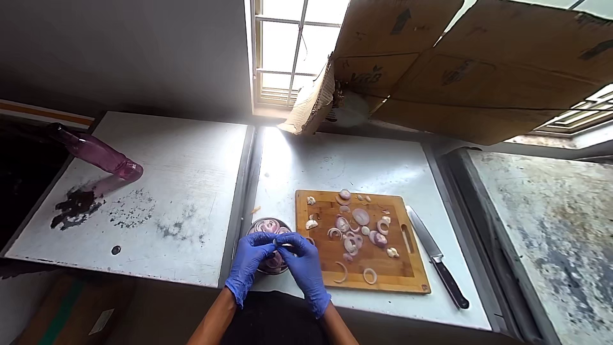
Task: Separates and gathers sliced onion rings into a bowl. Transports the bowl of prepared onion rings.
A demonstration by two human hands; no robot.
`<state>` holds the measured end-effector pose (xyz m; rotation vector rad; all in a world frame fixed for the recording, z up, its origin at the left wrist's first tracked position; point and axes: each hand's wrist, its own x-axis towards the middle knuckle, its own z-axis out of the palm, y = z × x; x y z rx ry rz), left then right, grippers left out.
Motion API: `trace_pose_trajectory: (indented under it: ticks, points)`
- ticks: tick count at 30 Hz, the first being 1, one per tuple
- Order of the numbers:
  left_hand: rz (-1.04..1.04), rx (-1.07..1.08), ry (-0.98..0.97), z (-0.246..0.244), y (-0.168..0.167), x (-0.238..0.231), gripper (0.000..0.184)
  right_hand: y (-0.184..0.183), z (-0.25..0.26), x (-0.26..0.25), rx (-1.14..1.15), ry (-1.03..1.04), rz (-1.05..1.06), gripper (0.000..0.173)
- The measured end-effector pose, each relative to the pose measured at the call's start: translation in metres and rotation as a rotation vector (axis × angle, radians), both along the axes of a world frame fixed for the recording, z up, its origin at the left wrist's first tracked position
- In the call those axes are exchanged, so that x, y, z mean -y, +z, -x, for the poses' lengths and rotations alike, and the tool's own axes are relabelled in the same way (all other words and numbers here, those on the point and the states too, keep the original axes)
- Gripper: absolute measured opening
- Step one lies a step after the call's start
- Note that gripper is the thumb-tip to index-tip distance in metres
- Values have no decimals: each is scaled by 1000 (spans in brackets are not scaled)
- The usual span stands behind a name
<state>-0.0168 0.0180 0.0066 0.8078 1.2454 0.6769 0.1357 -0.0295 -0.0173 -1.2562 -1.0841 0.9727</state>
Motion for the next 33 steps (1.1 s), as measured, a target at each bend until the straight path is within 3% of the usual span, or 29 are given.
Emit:
trace_pose_trajectory:
  ticks: [4, 10, 18, 23, 26, 29, 31, 33]
  points:
    - [-143, -121, -18, -4, -6, 4, 19, 0, 2, -1, 50, -83, 281, 19]
    - [-193, -156, -74, -1, -12, 8, 16, 0, -1, -1, 80, -50, 359, 9]
    - [-285, -205, -205, -1, -24, 5, 13, 6, 3, 1, 150, -104, 474, 10]
    - [-235, 60, -206, 11, -15, -2, 16, 11, -15, -5, -155, 64, 451, 17]
    - [-231, 86, -231, 15, -11, -4, 15, 9, -18, -5, -250, 131, 463, 18]
    - [-217, -38, -198, 8, -7, -6, 12, 7, -10, -4, -173, 67, 376, 11]
    - [-114, -96, -143, 2, -1, -4, 15, 2, -4, -2, 62, 8, 126, 7]
    - [15, 6, -74, -2, 8, -1, 19, -3, -7, -3, 290, -3, -117, 7]
